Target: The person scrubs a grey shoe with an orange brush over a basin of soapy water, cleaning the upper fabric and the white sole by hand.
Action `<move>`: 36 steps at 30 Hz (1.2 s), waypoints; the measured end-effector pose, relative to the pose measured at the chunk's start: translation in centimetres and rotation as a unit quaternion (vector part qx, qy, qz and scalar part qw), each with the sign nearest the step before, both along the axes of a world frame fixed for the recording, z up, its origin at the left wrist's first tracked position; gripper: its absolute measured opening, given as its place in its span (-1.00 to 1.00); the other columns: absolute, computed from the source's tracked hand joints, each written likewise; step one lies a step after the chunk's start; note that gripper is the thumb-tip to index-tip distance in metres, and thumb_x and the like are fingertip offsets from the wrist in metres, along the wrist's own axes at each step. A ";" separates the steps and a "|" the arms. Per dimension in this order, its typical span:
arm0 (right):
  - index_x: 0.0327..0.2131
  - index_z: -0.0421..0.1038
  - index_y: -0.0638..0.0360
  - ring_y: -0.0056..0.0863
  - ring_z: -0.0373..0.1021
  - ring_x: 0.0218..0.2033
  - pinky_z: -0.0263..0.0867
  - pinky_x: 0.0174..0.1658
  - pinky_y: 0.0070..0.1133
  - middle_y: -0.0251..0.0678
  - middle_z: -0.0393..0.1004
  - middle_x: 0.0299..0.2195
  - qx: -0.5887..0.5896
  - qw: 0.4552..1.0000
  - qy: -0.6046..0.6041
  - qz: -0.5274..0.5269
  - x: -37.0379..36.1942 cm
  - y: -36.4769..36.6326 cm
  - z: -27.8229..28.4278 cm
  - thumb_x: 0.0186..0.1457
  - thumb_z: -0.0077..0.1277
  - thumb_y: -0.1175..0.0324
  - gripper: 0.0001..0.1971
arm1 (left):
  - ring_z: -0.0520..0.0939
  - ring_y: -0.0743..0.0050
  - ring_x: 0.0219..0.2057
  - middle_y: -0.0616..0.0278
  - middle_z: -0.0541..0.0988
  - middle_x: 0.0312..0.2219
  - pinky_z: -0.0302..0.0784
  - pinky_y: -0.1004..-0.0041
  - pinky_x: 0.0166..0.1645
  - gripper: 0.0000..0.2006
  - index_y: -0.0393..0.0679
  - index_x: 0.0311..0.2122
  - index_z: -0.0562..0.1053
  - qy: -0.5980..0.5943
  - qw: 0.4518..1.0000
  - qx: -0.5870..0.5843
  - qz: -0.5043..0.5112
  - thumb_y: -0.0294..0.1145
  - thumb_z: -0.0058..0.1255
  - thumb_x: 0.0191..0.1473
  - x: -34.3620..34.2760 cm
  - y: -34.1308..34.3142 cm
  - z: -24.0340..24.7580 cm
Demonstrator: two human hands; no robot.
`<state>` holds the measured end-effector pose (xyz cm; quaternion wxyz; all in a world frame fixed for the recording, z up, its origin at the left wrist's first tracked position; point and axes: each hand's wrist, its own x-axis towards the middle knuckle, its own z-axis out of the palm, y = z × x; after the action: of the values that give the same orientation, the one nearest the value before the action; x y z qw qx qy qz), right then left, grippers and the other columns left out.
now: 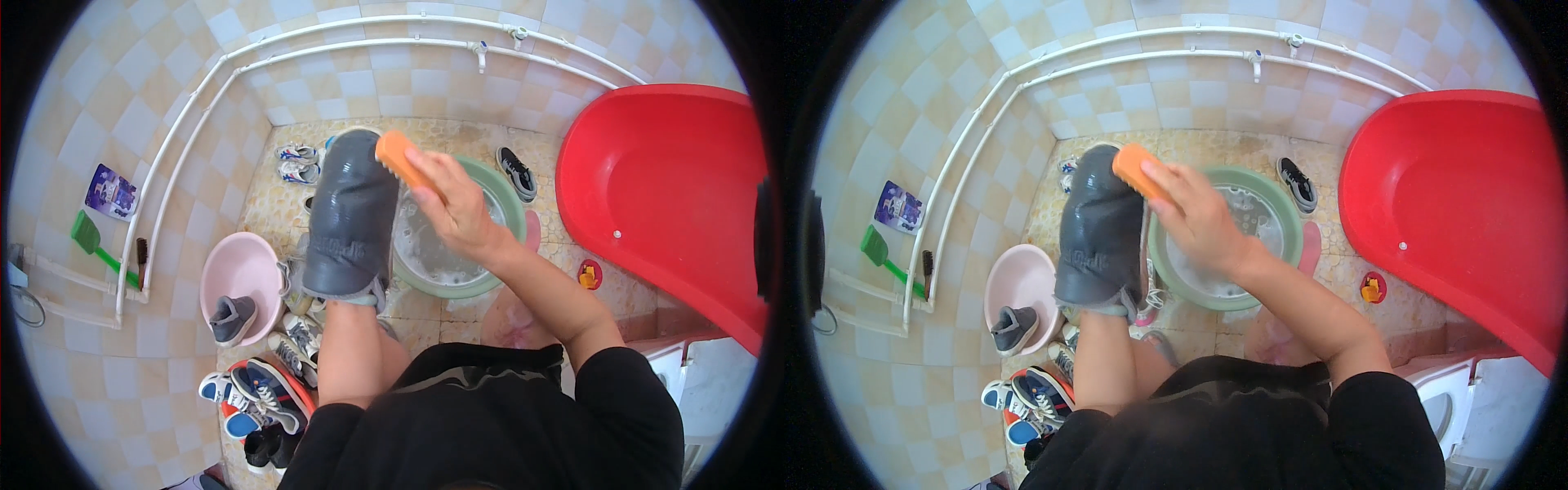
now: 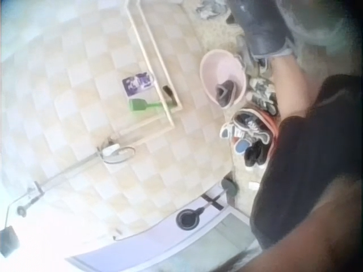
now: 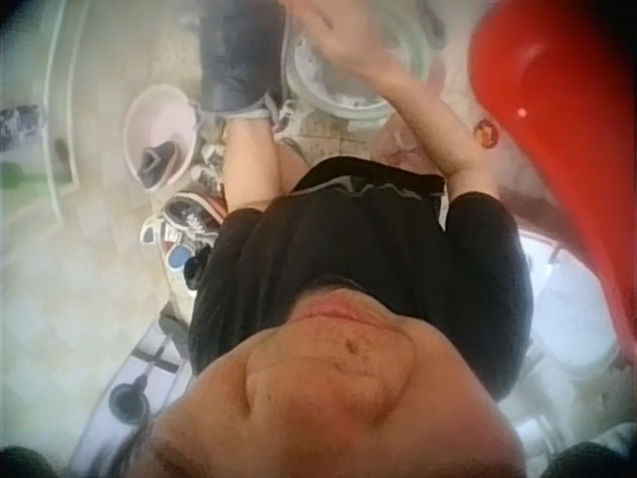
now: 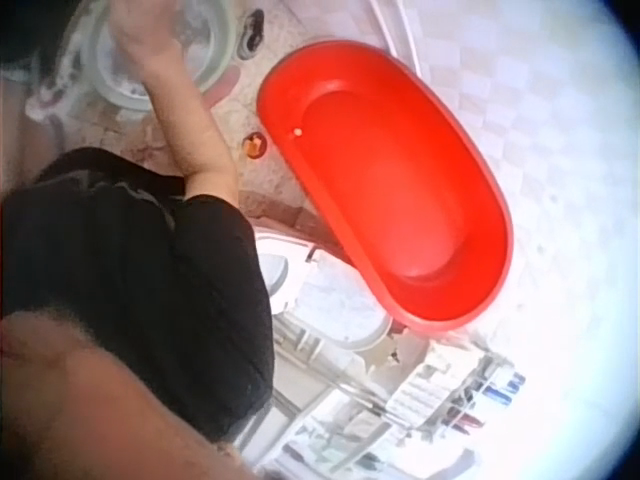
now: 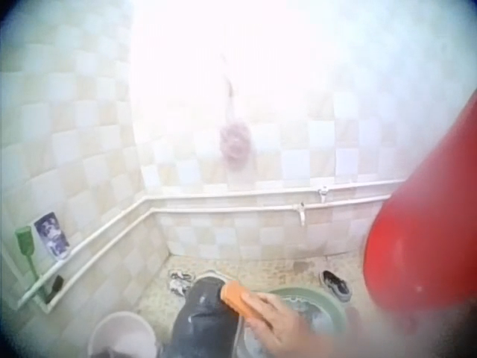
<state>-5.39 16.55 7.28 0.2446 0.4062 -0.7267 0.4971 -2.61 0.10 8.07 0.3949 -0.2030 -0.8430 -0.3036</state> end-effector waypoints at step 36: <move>0.02 0.38 0.08 -0.07 0.39 -0.33 0.31 -0.22 -0.35 -0.02 0.45 -0.32 0.028 0.998 0.028 -0.054 1.0 2.3 0.2 0.18 -0.14 0.24 -0.64 | 0.48 0.20 -0.04 0.05 0.48 -0.09 0.39 0.38 0.04 -0.70 -0.18 -0.03 0.40 -0.133 0.984 0.059 -0.102 -0.39 -0.13 0.12 -0.4 1.6 0.0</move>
<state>-4.39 18.80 7.46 0.2799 0.3862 -0.7541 0.4515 -2.99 1.67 8.10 0.2578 -0.2220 -0.8435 -0.4156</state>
